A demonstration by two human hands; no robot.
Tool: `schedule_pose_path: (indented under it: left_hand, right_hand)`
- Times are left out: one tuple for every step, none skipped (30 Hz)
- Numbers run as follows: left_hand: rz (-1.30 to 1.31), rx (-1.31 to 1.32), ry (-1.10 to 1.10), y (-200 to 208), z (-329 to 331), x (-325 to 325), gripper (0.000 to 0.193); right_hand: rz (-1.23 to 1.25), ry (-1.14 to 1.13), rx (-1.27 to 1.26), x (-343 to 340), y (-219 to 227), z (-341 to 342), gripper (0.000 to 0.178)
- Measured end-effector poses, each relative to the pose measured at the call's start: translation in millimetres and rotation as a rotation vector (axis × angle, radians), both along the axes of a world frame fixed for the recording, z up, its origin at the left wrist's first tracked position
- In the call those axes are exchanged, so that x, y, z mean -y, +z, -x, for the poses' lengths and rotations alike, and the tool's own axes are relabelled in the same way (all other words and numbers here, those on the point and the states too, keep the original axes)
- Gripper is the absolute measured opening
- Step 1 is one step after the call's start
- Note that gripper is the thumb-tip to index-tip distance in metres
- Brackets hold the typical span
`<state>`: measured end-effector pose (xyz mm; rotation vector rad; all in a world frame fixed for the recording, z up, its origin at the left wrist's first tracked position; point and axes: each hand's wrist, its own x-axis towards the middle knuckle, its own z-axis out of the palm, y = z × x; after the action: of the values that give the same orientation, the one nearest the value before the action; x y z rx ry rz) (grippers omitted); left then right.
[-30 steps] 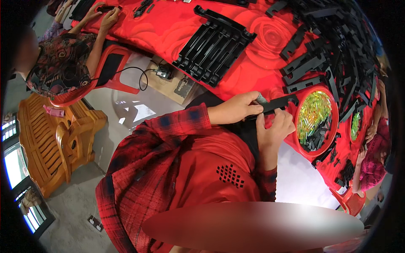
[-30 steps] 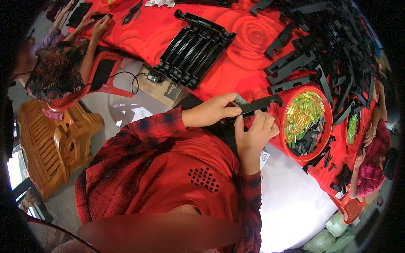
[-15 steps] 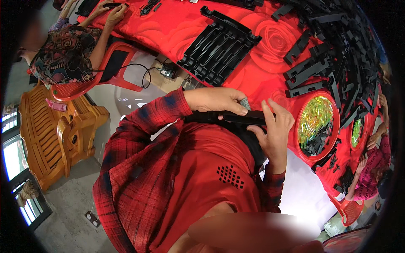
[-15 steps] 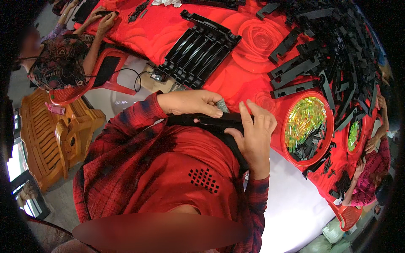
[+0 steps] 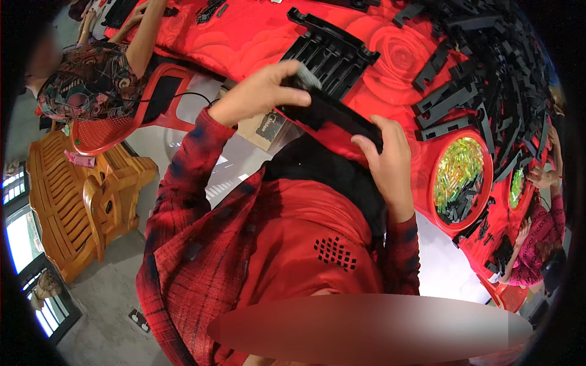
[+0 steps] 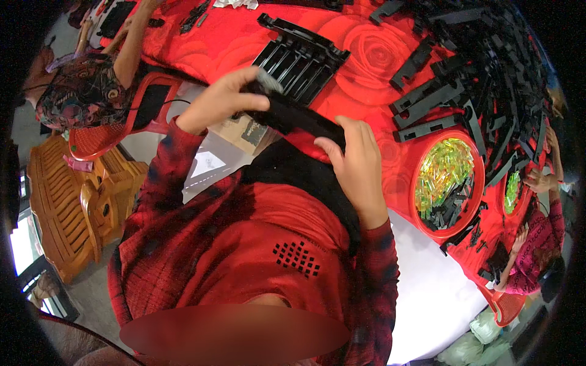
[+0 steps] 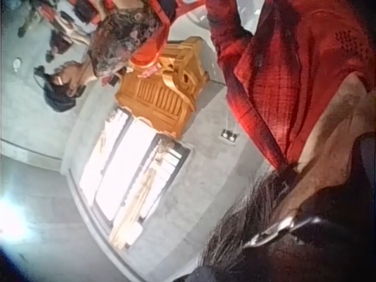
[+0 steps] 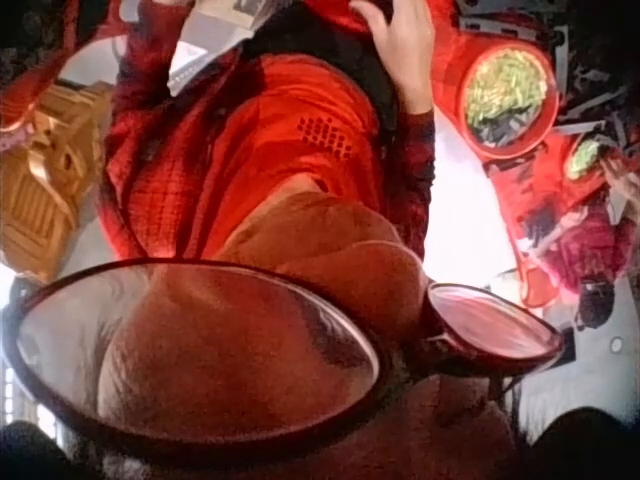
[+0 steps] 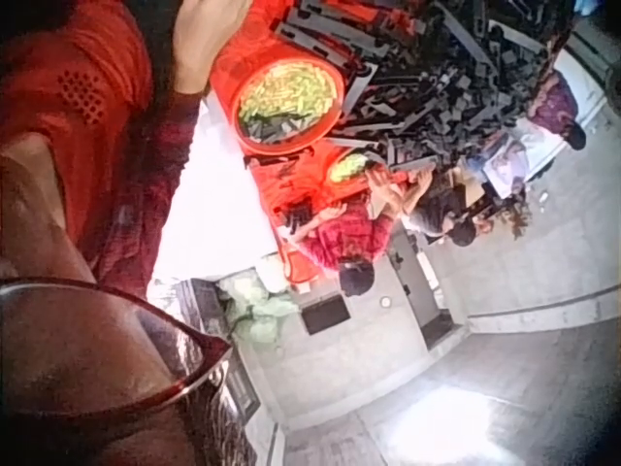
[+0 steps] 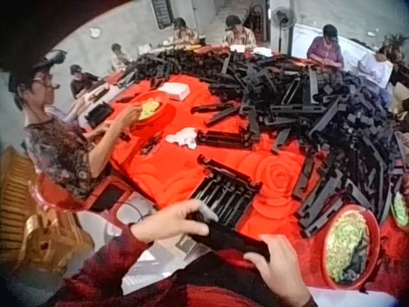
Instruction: The person assembles plastic items by picking small inserts from a bowl and fitting them into black plastic housings by hand.
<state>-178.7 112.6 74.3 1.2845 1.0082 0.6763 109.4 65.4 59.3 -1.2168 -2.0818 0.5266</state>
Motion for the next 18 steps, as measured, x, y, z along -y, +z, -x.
schedule_pose_path:
  left_hand:
    - [-0.014, -0.029, 0.032, 4.4, 5.1, -6.5, 0.025]
    - [-0.039, -0.013, 0.049, -0.3, 9.5, -12.9, 0.026]
    - [-0.064, 0.003, 0.065, -6.6, 13.9, -19.6, 0.027]
    - [-0.077, 0.003, 0.062, -11.5, 18.6, -25.9, 0.029]
    - [-0.077, 0.004, 0.060, -16.4, 23.0, -32.3, 0.029]
    - [-0.172, -0.088, 0.073, -21.5, 27.6, -38.9, 0.030]
    - [-0.268, -0.179, 0.087, -25.5, 31.8, -46.5, 0.030]
    - [-0.433, -0.286, 0.073, -29.2, 36.1, -54.8, 0.036]
    - [-0.432, -0.285, 0.073, -33.9, 39.5, -59.5, 0.036]
    - [-0.453, -0.236, 0.121, -31.5, 37.7, -64.8, 0.040]
    - [-0.473, -0.187, 0.170, -29.8, 37.5, -69.3, 0.044]
    - [-0.439, -0.194, 0.166, -29.8, 41.1, -72.8, 0.049]
    - [-0.438, -0.196, 0.171, -32.9, 44.0, -76.4, 0.049]
    - [-0.453, -0.184, 0.186, -38.2, 46.2, -80.5, 0.049]
    - [-0.467, -0.172, 0.201, -43.0, 48.3, -83.1, 0.048]
    - [-0.464, -0.174, 0.204, -46.2, 49.4, -85.1, 0.048]
    - [-0.495, -0.182, 0.208, -49.4, 50.6, -86.5, 0.049]
    - [-0.527, -0.189, 0.212, -52.5, 52.3, -87.6, 0.049]
  right_hand:
    - [0.040, 0.014, -0.024, -6.5, -0.5, 4.5, 0.042]
    - [0.059, 0.031, -0.044, -13.5, -3.2, 9.5, 0.038]
    - [0.060, 0.029, -0.043, -20.5, -5.8, 14.3, 0.038]
    - [0.011, 0.030, -0.019, -27.5, -8.1, 18.9, 0.037]
    - [-0.037, 0.032, 0.005, -34.2, -10.2, 23.3, 0.037]
    - [-0.036, 0.030, 0.006, -40.6, -11.6, 27.4, 0.037]
    - [-0.108, 0.010, 0.048, -47.6, -12.6, 31.5, 0.037]
    - [-0.180, -0.009, 0.089, -54.2, -13.9, 35.8, 0.038]
    - [-0.179, -0.009, 0.090, -60.8, -15.7, 40.6, 0.038]
    - [-0.230, -0.035, 0.102, -67.7, -17.7, 44.7, 0.039]
    - [-0.279, -0.060, 0.114, -73.7, -19.8, 47.8, 0.040]
    - [-0.276, -0.060, 0.114, -78.4, -22.8, 50.0, 0.040]
    - [-0.315, -0.058, 0.132, -82.7, -25.8, 53.2, 0.041]
    - [-0.354, -0.056, 0.148, -85.9, -28.0, 56.0, 0.042]
    - [-0.352, -0.051, 0.147, -88.7, -28.9, 58.0, 0.042]
    - [-0.366, -0.054, 0.162, -91.6, -29.1, 58.5, 0.042]
    - [-0.380, -0.058, 0.177, -93.7, -29.1, 59.4, 0.042]
    - [-0.377, -0.055, 0.176, -95.0, -28.7, 60.6, 0.042]
